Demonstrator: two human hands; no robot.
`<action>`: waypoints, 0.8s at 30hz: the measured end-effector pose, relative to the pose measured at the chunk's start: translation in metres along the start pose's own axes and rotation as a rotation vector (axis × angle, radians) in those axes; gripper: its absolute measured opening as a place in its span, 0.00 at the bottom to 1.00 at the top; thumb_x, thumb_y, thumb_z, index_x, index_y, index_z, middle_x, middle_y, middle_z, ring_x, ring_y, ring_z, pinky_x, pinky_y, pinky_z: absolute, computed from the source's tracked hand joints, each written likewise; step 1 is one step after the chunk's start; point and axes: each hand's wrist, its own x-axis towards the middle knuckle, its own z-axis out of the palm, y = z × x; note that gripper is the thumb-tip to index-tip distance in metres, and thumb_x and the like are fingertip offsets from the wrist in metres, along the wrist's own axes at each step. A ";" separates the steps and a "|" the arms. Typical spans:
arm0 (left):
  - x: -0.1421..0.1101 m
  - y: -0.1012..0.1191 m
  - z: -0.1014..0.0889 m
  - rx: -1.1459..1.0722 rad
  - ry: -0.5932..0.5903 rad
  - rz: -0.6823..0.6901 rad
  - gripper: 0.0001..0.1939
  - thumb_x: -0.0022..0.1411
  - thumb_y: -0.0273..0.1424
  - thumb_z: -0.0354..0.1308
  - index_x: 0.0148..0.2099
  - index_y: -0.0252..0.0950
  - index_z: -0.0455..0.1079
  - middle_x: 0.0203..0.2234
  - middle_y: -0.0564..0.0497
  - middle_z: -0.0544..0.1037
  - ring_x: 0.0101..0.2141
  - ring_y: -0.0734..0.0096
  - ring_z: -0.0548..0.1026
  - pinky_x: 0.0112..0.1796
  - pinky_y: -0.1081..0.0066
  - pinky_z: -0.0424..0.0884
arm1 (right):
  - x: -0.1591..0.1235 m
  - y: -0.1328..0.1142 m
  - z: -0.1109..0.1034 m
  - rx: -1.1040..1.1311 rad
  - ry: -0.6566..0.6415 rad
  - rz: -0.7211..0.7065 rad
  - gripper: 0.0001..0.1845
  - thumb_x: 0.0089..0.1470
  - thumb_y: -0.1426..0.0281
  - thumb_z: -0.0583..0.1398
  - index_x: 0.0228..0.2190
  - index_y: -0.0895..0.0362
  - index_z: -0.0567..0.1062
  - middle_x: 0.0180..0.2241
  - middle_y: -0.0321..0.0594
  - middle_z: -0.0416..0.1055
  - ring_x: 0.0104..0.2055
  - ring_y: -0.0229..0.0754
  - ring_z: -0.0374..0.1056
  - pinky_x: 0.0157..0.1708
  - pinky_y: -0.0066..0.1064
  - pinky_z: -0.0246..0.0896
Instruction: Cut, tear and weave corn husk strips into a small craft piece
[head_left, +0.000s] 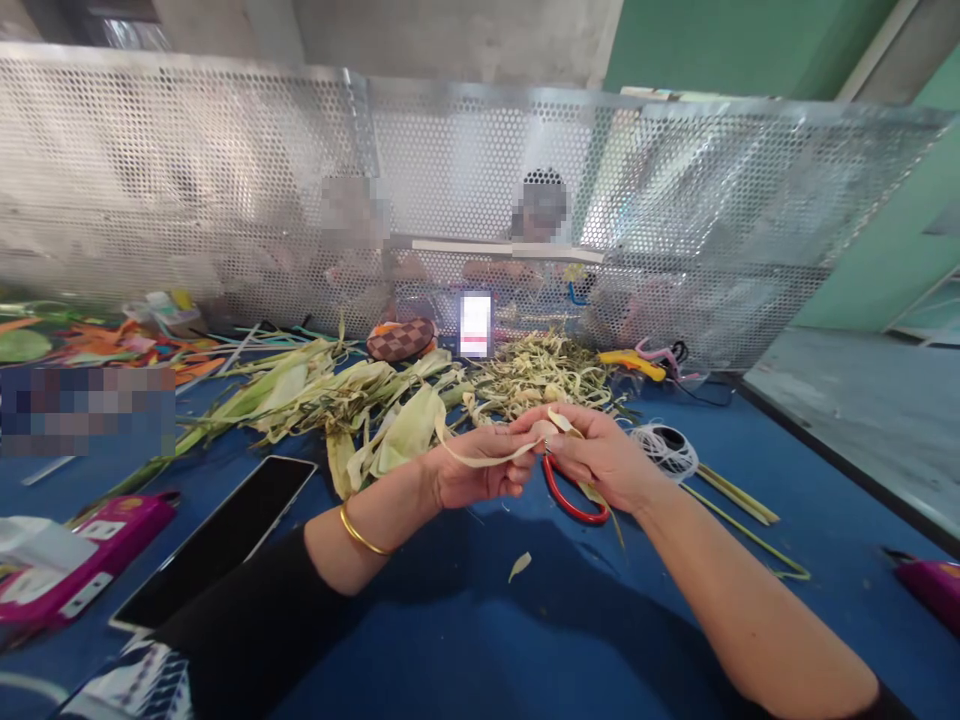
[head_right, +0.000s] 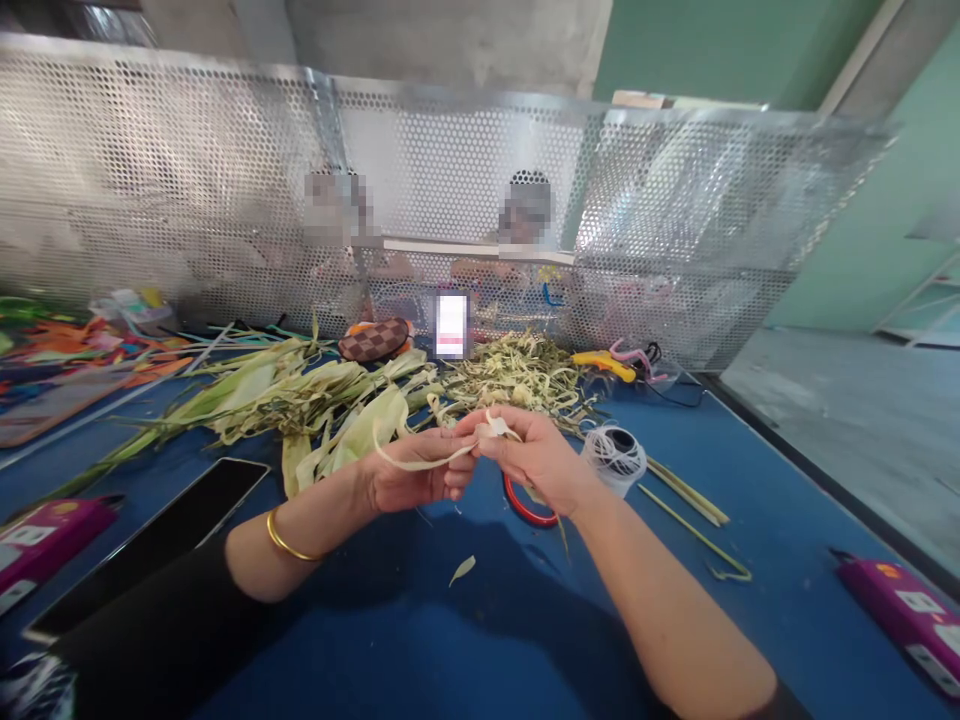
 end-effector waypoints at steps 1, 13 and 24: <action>0.000 0.000 0.000 -0.021 -0.016 0.006 0.17 0.45 0.36 0.69 0.32 0.33 0.68 0.17 0.60 0.59 0.19 0.83 0.56 0.24 0.76 0.58 | 0.000 0.000 0.000 0.032 -0.017 0.011 0.16 0.46 0.67 0.65 0.39 0.57 0.75 0.19 0.28 0.61 0.14 0.25 0.44 0.13 0.23 0.34; 0.007 0.002 -0.007 0.239 0.267 0.123 0.19 0.48 0.43 0.64 0.35 0.32 0.73 0.29 0.48 0.75 0.28 0.74 0.72 0.29 0.74 0.66 | 0.003 -0.004 0.011 -0.055 0.340 0.038 0.16 0.36 0.67 0.69 0.23 0.57 0.67 0.14 0.24 0.57 0.14 0.26 0.46 0.14 0.23 0.39; 0.000 -0.007 0.022 0.366 0.488 0.323 0.11 0.43 0.35 0.67 0.26 0.34 0.70 0.20 0.55 0.73 0.21 0.78 0.68 0.26 0.75 0.63 | -0.001 -0.007 0.008 -0.126 0.423 0.014 0.10 0.44 0.64 0.64 0.28 0.57 0.71 0.12 0.23 0.51 0.14 0.28 0.43 0.15 0.24 0.33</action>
